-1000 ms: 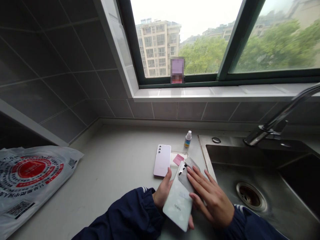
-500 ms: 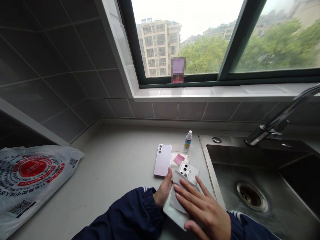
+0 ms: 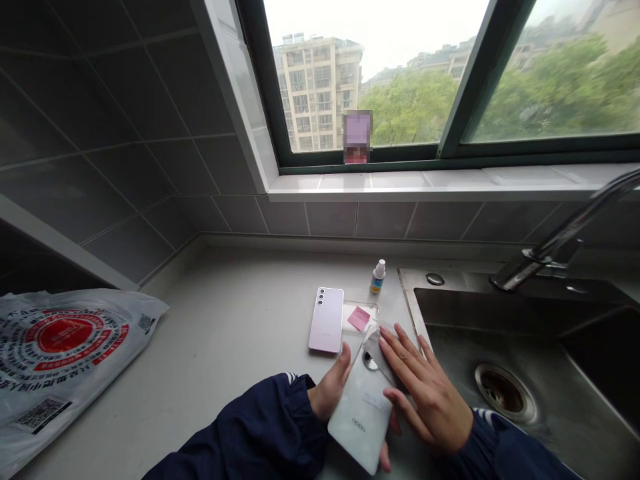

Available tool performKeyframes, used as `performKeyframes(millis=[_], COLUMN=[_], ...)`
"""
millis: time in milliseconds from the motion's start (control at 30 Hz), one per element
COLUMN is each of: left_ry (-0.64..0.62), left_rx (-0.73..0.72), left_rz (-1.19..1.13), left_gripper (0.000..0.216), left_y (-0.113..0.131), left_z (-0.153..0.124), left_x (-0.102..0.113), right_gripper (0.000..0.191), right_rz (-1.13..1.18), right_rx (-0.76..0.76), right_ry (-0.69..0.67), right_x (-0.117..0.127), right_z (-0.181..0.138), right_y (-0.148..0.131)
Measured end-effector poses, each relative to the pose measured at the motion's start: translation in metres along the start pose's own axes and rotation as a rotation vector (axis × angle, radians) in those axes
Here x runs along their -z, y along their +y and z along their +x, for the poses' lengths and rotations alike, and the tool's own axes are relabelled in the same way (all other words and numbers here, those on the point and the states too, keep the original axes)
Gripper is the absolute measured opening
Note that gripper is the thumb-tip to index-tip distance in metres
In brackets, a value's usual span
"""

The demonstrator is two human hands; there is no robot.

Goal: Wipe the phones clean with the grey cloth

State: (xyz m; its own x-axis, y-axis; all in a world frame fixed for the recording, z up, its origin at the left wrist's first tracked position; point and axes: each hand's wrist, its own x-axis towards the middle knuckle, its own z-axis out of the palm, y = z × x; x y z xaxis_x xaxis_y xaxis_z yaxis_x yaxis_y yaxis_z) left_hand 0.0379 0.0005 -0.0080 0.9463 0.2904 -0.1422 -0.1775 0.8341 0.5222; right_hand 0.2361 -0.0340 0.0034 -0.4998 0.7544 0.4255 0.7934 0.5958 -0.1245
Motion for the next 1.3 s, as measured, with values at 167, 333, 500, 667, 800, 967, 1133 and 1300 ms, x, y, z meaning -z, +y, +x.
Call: performKeyframes(millis=[167,333,500,667,800,967,1133,1300], left_ry=[0.079,0.122,0.141,0.201,0.216,0.228,0.180,0.150], left_rx=[-0.154,-0.279,-0.255,-0.267,-0.311,-0.326,-0.335,-0.319], left_rz=[0.078,0.066,-0.108,-0.125,-0.126,-0.135,-0.160,-0.136], left_gripper=[0.090,0.072,0.077,0.085,0.085,0.082,0.083,0.076], left_y=[-0.005,-0.002,-0.002,0.004,0.010,0.006,0.003,0.002], left_z=[0.001,0.001,0.000,0.001,0.002,0.001,0.001,0.003], left_x=[-0.003,-0.007,0.003,0.001,-0.006,-0.002,0.004,0.003], right_gripper=[0.067,0.064,0.060,0.057,0.050,0.051,0.046,0.053], right_rz=[0.008,0.037,0.035,0.073,0.122,0.180,0.151,0.045], right_rx=[0.031,0.082,0.176,0.247,0.250,0.232,0.151,0.117], right_ry=[0.018,0.000,-0.057,-0.096,-0.067,0.010,0.087,0.017], right_x=[0.000,0.001,0.005,0.010,0.013,0.014,0.009,0.000], right_z=[0.000,0.003,0.003,0.004,0.004,0.003,0.002,0.001], right_y=[-0.005,-0.018,-0.030,-0.031,-0.029,-0.027,-0.024,-0.021])
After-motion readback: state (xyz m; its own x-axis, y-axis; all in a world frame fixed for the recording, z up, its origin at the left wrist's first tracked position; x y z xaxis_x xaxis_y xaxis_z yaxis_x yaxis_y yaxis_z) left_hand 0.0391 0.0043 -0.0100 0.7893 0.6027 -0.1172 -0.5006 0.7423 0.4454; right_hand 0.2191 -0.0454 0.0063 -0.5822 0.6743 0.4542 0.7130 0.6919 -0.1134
